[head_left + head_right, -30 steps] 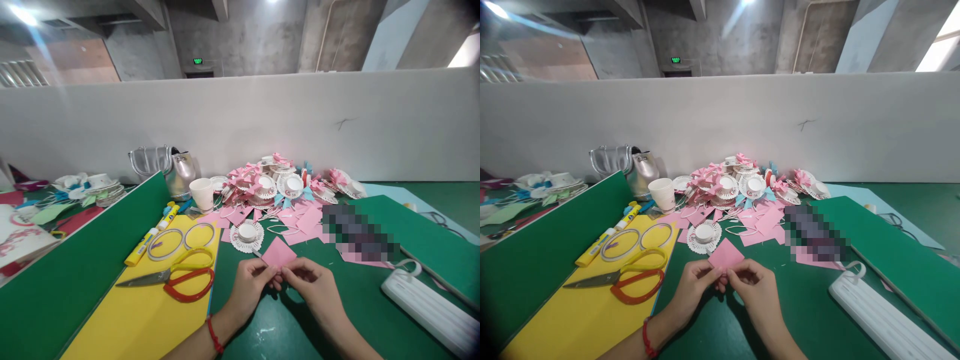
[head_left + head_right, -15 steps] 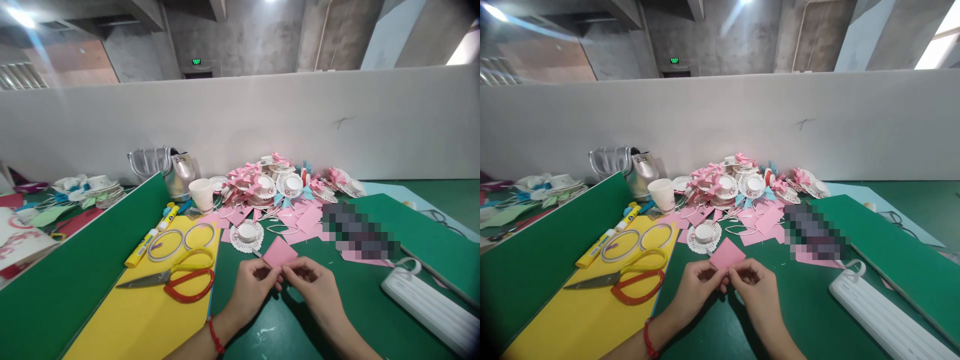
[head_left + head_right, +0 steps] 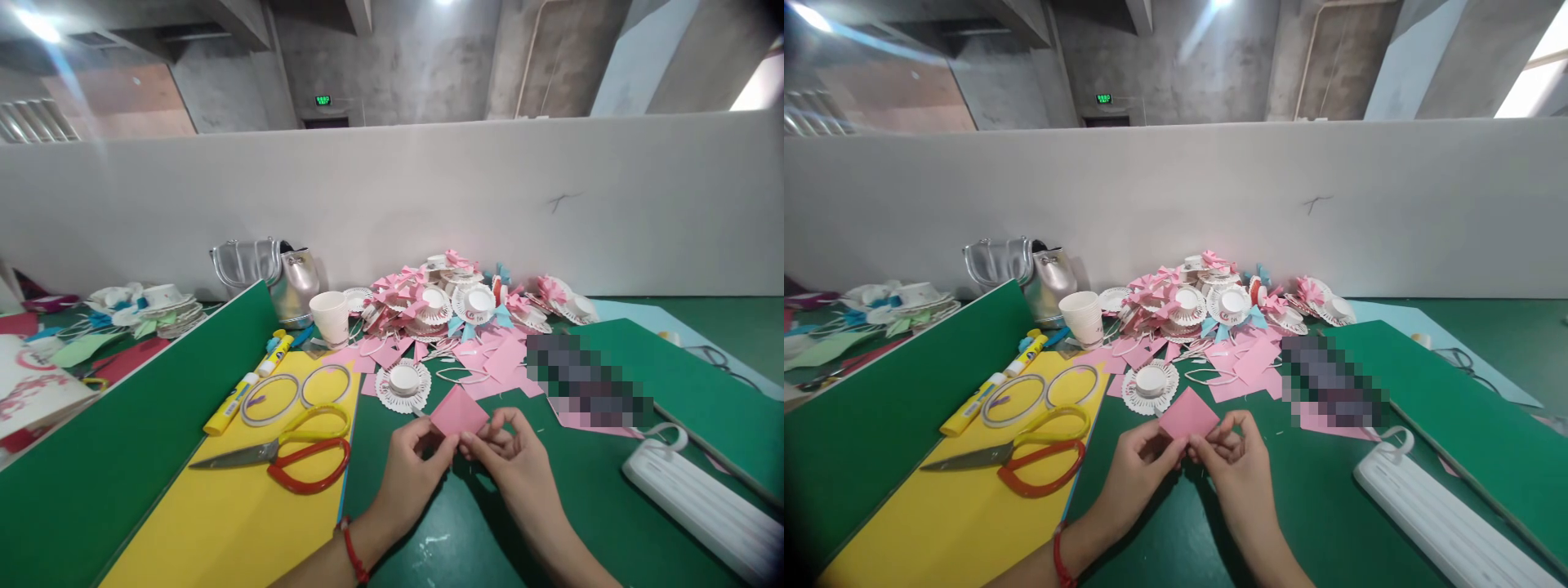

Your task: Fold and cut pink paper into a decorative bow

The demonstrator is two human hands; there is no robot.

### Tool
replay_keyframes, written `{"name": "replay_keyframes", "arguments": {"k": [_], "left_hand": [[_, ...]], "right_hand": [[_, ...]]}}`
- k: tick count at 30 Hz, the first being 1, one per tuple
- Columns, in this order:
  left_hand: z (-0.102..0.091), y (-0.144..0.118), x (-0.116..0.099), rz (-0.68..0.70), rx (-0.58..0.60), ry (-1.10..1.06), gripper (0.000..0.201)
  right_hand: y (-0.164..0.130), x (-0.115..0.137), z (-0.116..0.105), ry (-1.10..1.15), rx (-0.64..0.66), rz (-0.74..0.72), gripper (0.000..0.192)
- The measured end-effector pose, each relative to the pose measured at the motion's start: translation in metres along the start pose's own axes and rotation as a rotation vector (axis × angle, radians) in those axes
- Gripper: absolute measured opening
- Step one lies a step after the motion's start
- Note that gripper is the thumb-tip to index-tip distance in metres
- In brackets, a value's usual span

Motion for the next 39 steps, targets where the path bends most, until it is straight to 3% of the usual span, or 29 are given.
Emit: {"name": "replay_keyframes", "arguments": {"k": [7,17,26,39], "left_hand": [[0.0006,0.0000,0.0045,0.019,0.008,0.030,0.015],[-0.0009,0.0009,0.0051,0.024,-0.070,0.150,0.012],[0.0009,0.0024,0.0049,0.003,0.087,-0.091,0.015],[0.0005,0.0051,-0.0013,-0.159,0.139,-0.317,0.009]], "right_hand": [[-0.0014,-0.0026,-0.0001,0.038,0.021,-0.003,0.046],[-0.0037,-0.0070,0.0015,-0.031,0.001,-0.001,0.050],[-0.0005,-0.0081,-0.0026,-0.026,0.156,0.081,0.050],[0.0036,-0.0013,-0.0017,-0.003,0.233,0.170,0.050]]}}
Point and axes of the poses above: each hand's wrist, its own y-axis towards the middle knuckle, its own z-axis out of the palm, x = y × z, the point moved 1 cm from there along y, towards the middle knuckle, and after that the axes turned 14 degrees about y, right-handed, at the moved point
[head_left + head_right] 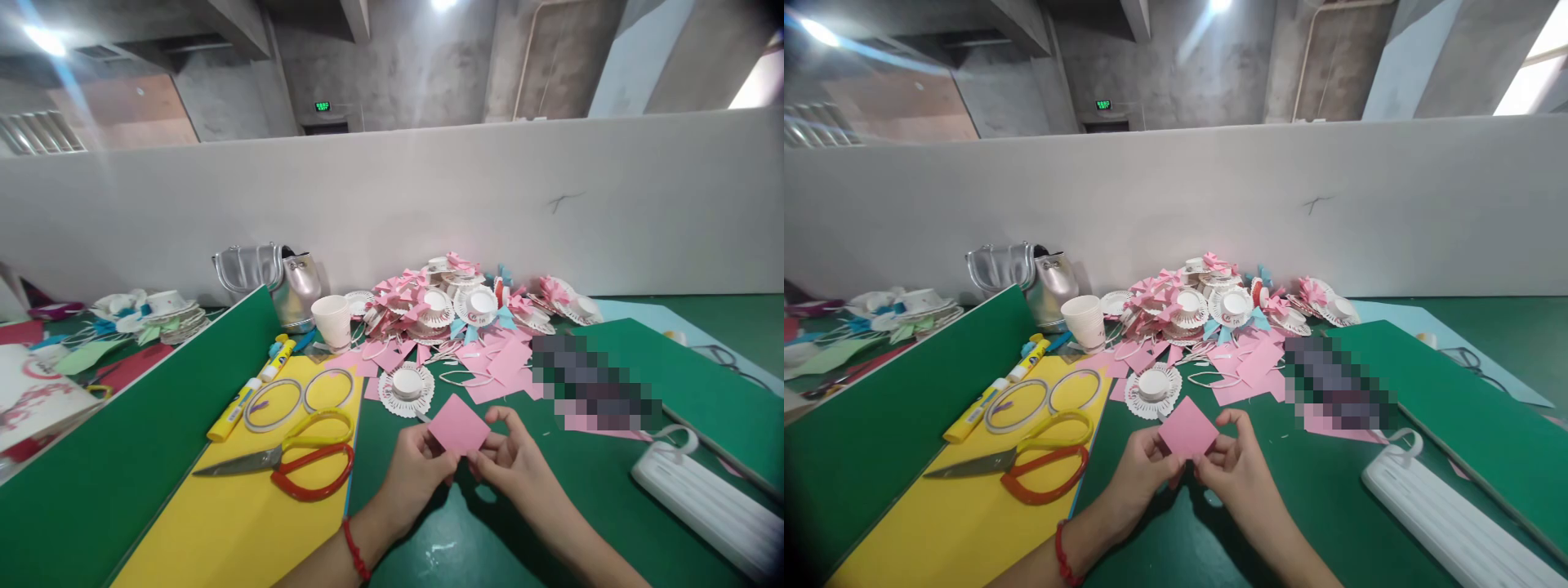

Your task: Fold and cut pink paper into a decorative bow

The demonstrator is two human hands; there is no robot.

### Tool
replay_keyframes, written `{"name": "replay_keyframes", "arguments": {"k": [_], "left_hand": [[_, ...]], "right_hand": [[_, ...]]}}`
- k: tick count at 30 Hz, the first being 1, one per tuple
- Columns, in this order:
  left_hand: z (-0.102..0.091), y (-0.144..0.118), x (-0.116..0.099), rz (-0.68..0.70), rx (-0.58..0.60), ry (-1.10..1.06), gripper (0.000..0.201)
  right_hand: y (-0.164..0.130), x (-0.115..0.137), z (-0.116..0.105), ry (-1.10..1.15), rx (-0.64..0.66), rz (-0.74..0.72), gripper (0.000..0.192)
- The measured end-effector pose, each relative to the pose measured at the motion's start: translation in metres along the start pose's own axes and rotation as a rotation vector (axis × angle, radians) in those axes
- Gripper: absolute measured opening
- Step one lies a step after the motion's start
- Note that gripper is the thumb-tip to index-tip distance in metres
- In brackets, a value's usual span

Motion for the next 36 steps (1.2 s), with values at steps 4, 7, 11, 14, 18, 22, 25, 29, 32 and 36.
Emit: {"name": "replay_keyframes", "arguments": {"k": [4,7,11,14,18,22,25,29,32,36], "left_hand": [[0.000,0.000,0.000,-0.012,-0.018,-0.014,0.010],[-0.001,0.001,0.002,-0.006,0.000,-0.030,0.012],[-0.002,0.001,0.004,0.013,0.008,-0.044,0.017],[-0.003,0.001,0.004,0.015,0.002,-0.057,0.019],[-0.002,0.001,0.004,0.012,0.000,-0.059,0.012],[-0.001,0.001,0.004,0.001,-0.057,-0.004,0.004],[-0.004,0.003,0.006,-0.006,-0.140,0.025,0.002],[-0.007,0.005,0.006,0.003,-0.155,0.028,0.004],[-0.006,0.003,0.005,0.010,-0.124,0.036,0.004],[-0.001,0.001,0.005,0.024,-0.041,0.103,0.010]], "right_hand": [[0.001,0.002,-0.001,0.012,0.013,-0.001,0.049],[0.001,0.003,-0.002,0.015,0.030,0.007,0.048],[0.002,0.003,-0.003,0.010,0.016,0.009,0.049],[0.002,0.003,-0.003,-0.003,-0.012,-0.001,0.050],[0.001,0.000,-0.003,-0.003,-0.021,0.000,0.050],[0.004,-0.001,-0.006,-0.017,-0.034,-0.022,0.050],[0.007,0.006,-0.012,-0.025,-0.096,-0.054,0.054],[0.009,0.016,-0.017,-0.037,-0.171,-0.103,0.054],[0.006,0.012,-0.014,-0.051,-0.122,-0.080,0.050],[0.001,-0.001,-0.008,-0.134,-0.063,-0.015,0.049]]}}
Point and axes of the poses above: each hand's wrist, its own y-axis towards the middle knuckle, its own z-axis out of the palm, x = y × z, the point moved 1 cm from there along y, towards the middle knuckle, and after that the axes turned 14 degrees about y, right-handed, at the moved point
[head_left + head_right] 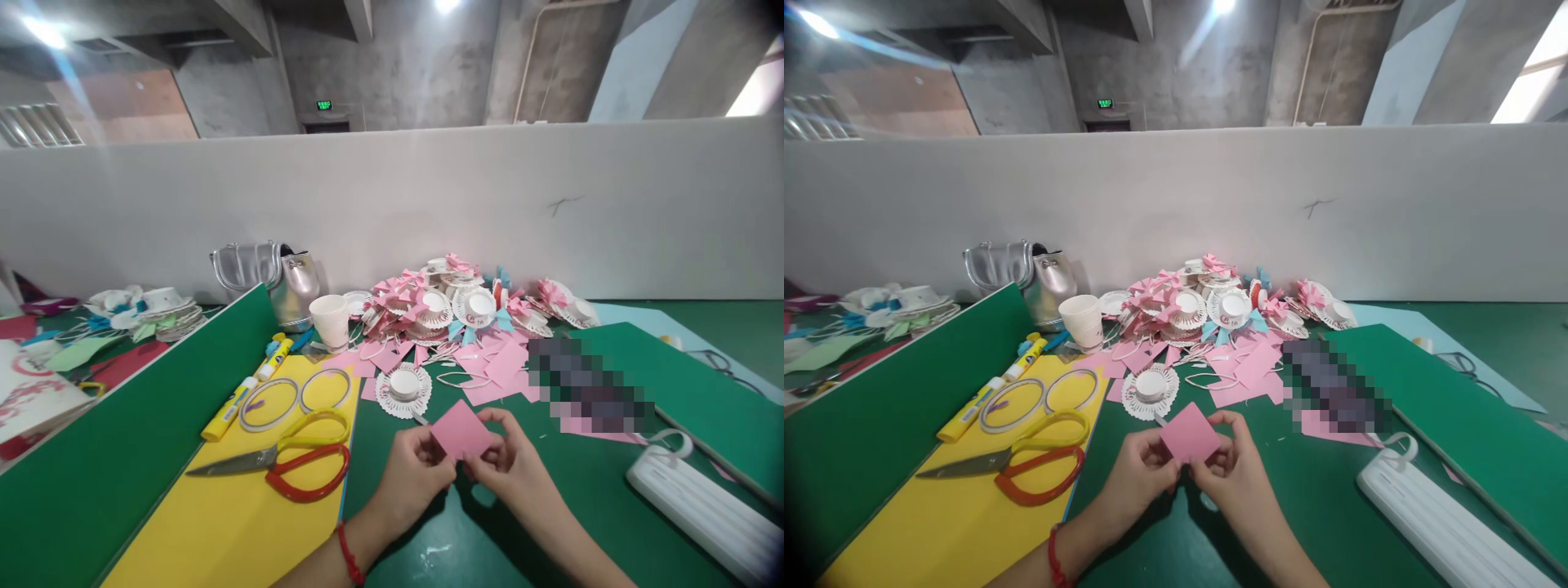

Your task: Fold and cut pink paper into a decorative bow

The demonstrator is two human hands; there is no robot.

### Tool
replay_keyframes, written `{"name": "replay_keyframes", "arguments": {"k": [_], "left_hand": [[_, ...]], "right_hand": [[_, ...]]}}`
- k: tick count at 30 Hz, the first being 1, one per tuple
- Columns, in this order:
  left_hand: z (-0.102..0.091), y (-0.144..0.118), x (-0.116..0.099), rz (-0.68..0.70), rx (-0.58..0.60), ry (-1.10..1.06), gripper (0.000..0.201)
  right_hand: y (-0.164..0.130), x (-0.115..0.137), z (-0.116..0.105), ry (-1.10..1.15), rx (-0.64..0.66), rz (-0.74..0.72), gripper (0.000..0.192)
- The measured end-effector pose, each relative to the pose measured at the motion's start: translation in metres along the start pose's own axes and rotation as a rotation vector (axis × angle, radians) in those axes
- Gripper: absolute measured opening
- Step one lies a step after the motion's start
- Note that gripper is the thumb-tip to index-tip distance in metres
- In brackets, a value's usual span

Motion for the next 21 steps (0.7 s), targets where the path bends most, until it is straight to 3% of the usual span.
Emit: {"name": "replay_keyframes", "arguments": {"k": [11,18,21], "left_hand": [[-0.005,0.003,0.005,-0.021,-0.049,-0.016,0.003],[-0.001,-0.002,-0.003,0.046,0.067,0.016,0.015],[-0.002,-0.002,-0.004,0.053,0.040,0.026,0.014]], "right_hand": [[0.002,0.009,-0.002,-0.002,-0.102,-0.055,0.050],[0.000,-0.001,0.000,0.025,-0.027,-0.055,0.047],[-0.001,-0.003,0.000,-0.004,0.018,-0.046,0.046]]}}
Point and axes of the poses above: each hand's wrist, its own y-axis towards the middle knuckle, its own z-axis out of the palm, x = y × z, the point moved 1 cm from there along y, towards the middle knuckle, and after that the axes turned 14 degrees about y, right-handed, at the moved point
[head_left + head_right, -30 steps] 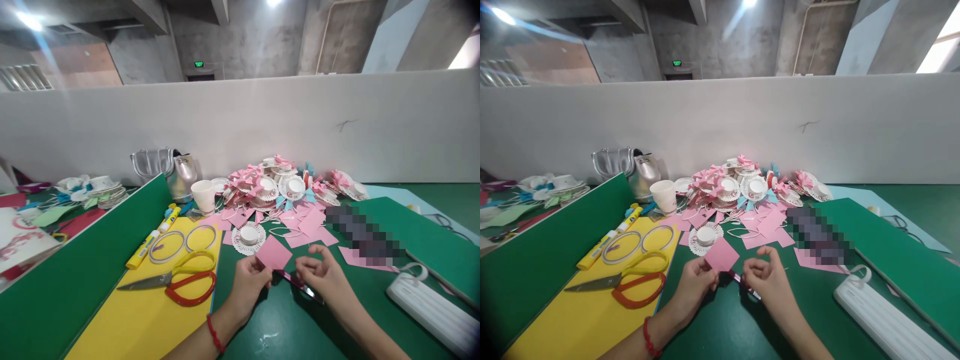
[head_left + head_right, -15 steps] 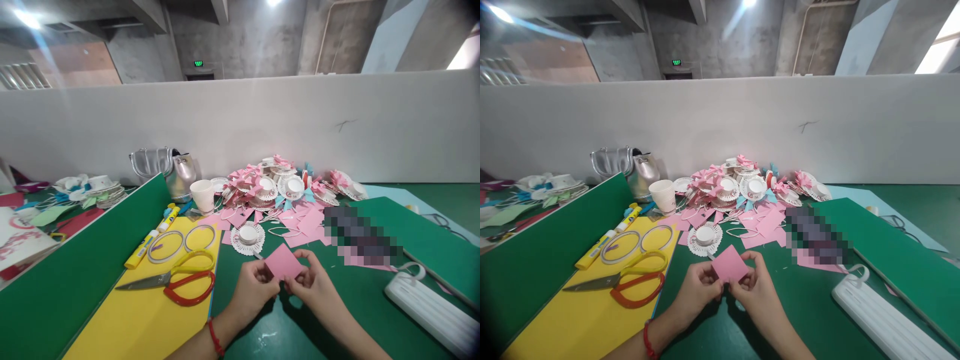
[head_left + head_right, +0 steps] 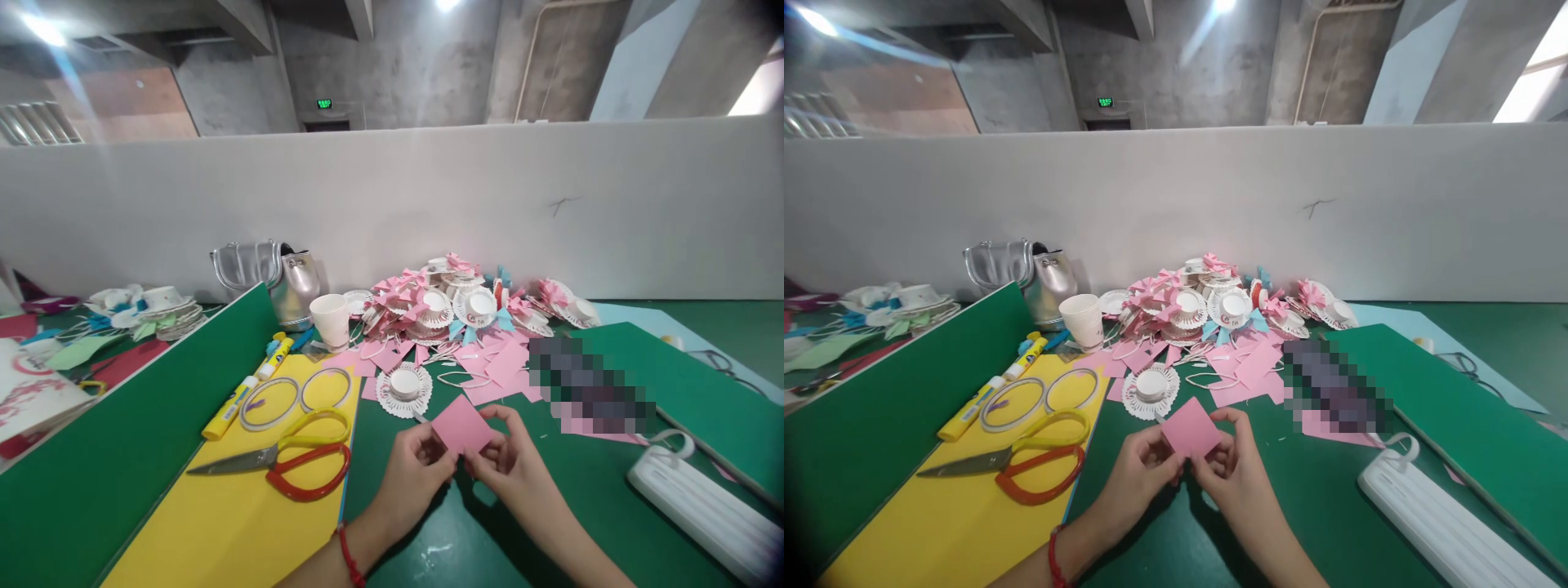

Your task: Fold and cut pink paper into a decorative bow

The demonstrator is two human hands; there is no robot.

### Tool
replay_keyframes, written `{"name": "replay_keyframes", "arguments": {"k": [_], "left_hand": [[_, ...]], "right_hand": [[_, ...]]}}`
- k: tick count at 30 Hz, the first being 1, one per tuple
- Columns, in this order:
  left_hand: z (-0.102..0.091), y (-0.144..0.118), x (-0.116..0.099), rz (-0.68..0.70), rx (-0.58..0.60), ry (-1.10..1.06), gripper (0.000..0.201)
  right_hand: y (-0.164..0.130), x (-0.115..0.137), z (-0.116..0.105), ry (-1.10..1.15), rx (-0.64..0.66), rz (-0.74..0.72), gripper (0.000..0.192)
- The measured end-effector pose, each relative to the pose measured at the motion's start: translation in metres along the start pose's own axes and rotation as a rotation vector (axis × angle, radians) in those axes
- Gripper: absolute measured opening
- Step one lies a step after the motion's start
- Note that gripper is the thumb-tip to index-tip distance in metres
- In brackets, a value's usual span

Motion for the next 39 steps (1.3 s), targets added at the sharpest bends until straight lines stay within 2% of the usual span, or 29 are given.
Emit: {"name": "replay_keyframes", "arguments": {"k": [6,10,12,15,19,21,28,33,36,39], "left_hand": [[0.000,0.001,0.001,0.009,-0.008,-0.089,0.011],[-0.003,0.004,0.004,-0.030,-0.133,-0.081,0.007],[-0.004,0.004,0.003,-0.044,-0.158,-0.089,0.006],[-0.002,0.002,0.000,-0.014,-0.062,-0.101,0.012],[0.001,-0.003,-0.005,0.094,0.063,-0.086,0.009],[0.001,-0.005,-0.005,0.123,0.050,-0.052,0.006],[0.002,-0.006,-0.001,0.150,0.074,0.127,0.013],[0.000,-0.006,-0.001,0.149,0.093,0.108,0.012],[-0.001,-0.003,0.001,0.130,0.044,0.077,0.011],[-0.001,-0.001,0.003,0.109,-0.017,0.074,0.013]], "right_hand": [[-0.002,0.003,0.004,-0.066,-0.012,-0.034,0.045],[0.004,0.013,-0.005,-0.060,-0.094,-0.113,0.047],[0.007,0.018,-0.011,-0.060,-0.148,-0.160,0.047],[0.008,0.021,-0.012,-0.051,-0.139,-0.142,0.045],[0.002,0.014,0.000,-0.040,0.016,0.064,0.055],[0.000,0.011,0.004,-0.047,0.019,0.097,0.057],[-0.005,0.010,0.007,0.046,-0.123,-0.035,0.052],[-0.004,0.010,0.009,0.020,-0.153,-0.013,0.057],[-0.003,0.011,0.009,0.008,-0.143,0.018,0.063],[-0.005,0.012,0.009,-0.134,-0.207,0.000,0.056]]}}
Point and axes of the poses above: each hand's wrist, its own y-axis towards the middle knuckle, its own z-axis out of the palm, x = y × z, the point moved 1 cm from there along y, towards the middle knuckle, and after that the axes turned 14 degrees about y, right-handed, at the moved point
